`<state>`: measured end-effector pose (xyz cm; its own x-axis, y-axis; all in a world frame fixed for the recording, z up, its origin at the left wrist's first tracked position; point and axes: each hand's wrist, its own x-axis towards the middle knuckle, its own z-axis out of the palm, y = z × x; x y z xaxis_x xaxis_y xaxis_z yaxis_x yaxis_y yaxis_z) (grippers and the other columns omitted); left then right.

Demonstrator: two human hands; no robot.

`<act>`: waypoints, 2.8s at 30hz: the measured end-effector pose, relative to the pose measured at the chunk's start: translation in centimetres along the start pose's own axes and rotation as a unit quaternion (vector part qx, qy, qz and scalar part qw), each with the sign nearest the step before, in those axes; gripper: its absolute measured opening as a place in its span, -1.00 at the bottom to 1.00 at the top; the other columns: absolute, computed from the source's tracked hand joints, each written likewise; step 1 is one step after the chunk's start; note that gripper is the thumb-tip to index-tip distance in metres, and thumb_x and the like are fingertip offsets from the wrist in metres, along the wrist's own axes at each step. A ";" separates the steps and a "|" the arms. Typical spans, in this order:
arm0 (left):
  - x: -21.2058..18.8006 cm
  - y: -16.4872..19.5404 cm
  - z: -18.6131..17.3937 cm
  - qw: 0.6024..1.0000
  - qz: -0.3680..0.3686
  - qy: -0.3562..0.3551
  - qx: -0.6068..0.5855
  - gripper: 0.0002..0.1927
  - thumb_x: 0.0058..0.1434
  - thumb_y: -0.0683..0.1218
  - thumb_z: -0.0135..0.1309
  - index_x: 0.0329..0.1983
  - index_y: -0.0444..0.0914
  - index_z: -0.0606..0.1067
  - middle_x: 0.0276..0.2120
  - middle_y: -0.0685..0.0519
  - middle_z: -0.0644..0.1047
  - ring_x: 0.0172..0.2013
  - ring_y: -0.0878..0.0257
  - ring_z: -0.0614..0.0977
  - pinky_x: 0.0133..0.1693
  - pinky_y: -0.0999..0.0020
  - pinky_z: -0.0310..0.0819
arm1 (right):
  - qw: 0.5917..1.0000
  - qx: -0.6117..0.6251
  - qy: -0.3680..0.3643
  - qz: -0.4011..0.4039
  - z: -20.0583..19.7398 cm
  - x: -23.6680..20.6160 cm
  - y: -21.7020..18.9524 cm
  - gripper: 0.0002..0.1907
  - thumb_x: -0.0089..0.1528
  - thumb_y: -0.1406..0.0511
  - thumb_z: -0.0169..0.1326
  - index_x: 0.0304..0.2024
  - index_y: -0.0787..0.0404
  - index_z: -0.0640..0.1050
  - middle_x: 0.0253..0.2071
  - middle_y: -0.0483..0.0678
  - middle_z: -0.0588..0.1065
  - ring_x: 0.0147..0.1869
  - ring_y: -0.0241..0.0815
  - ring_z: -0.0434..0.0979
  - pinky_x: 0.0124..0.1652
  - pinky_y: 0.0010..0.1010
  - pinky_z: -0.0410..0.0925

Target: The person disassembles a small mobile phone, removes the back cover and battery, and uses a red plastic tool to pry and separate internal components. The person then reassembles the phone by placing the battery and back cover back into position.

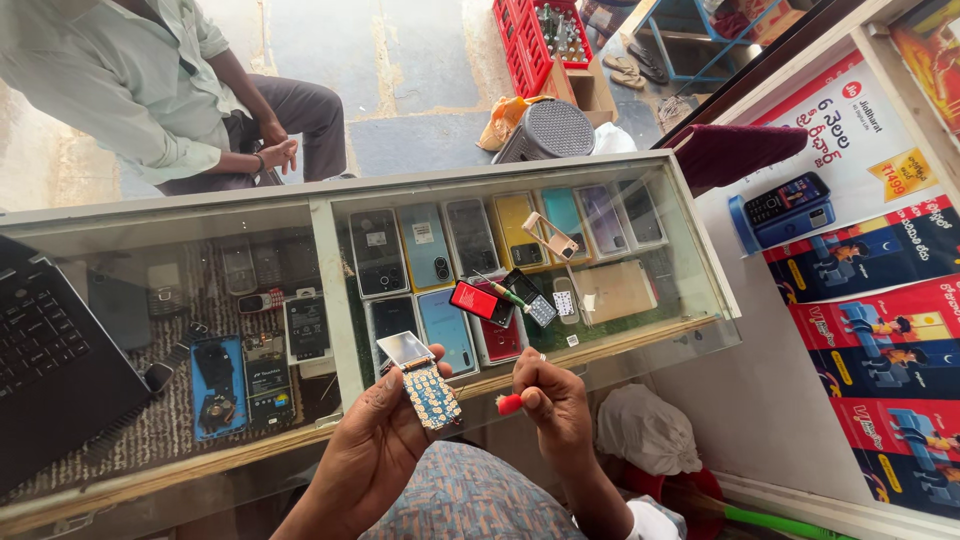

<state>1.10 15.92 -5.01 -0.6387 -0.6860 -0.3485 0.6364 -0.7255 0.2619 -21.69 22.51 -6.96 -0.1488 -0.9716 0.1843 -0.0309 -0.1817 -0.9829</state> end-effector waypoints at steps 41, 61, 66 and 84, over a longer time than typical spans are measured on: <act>-1.2 -1.6 -0.7 0.996 0.026 -0.084 0.027 -0.49 0.43 -0.10 0.07 0.34 -0.47 0.32 0.16 -0.14 0.52 0.14 0.15 0.59 0.18 0.22 0.51 | 0.982 -0.166 -0.090 -0.012 1.8 3.1 -3.1 -0.51 0.23 -0.04 0.26 -0.36 0.24 0.50 -0.40 -0.19 0.42 -0.27 -0.39 0.43 -0.23 -0.58 0.31; -0.5 -1.8 -0.5 0.995 -0.021 -0.091 0.041 -0.39 0.30 -0.05 0.17 0.29 -0.52 0.34 0.10 -0.17 0.55 0.08 0.14 0.63 0.09 0.20 0.57 | 0.979 -0.114 -0.170 0.013 0.3 4.6 -3.8 -0.55 0.14 0.05 0.40 -0.39 0.22 0.49 -0.34 -0.17 0.46 -0.22 -0.36 0.51 -0.19 -0.54 0.39; -0.6 -2.0 -1.0 0.995 -0.021 -0.085 0.056 -0.39 0.32 -0.05 0.19 0.32 -0.50 0.35 0.13 -0.15 0.54 0.11 0.17 0.61 0.14 0.22 0.55 | 0.979 -0.136 -0.150 -0.001 0.0 4.2 -3.1 -0.53 0.15 0.01 0.38 -0.38 0.21 0.47 -0.41 -0.22 0.41 -0.23 -0.38 0.39 -0.13 -0.53 0.42; -0.9 -2.4 -1.6 0.992 -0.028 -0.124 0.015 -0.44 0.33 -0.08 0.24 0.30 -0.46 0.42 0.11 -0.14 0.56 0.08 0.18 0.62 0.08 0.29 0.57 | 0.959 -0.217 -0.144 -0.115 0.7 4.6 -4.2 -0.48 0.08 -0.10 0.33 -0.46 0.10 0.42 -0.52 -0.23 0.34 -0.31 -0.30 0.30 -0.05 -0.41 0.22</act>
<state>0.85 18.38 -6.74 -0.7620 -0.6337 -0.1333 0.5854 -0.7621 0.2766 -21.59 18.71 -1.98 0.1894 -0.9262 0.3261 -0.4470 -0.3770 -0.8112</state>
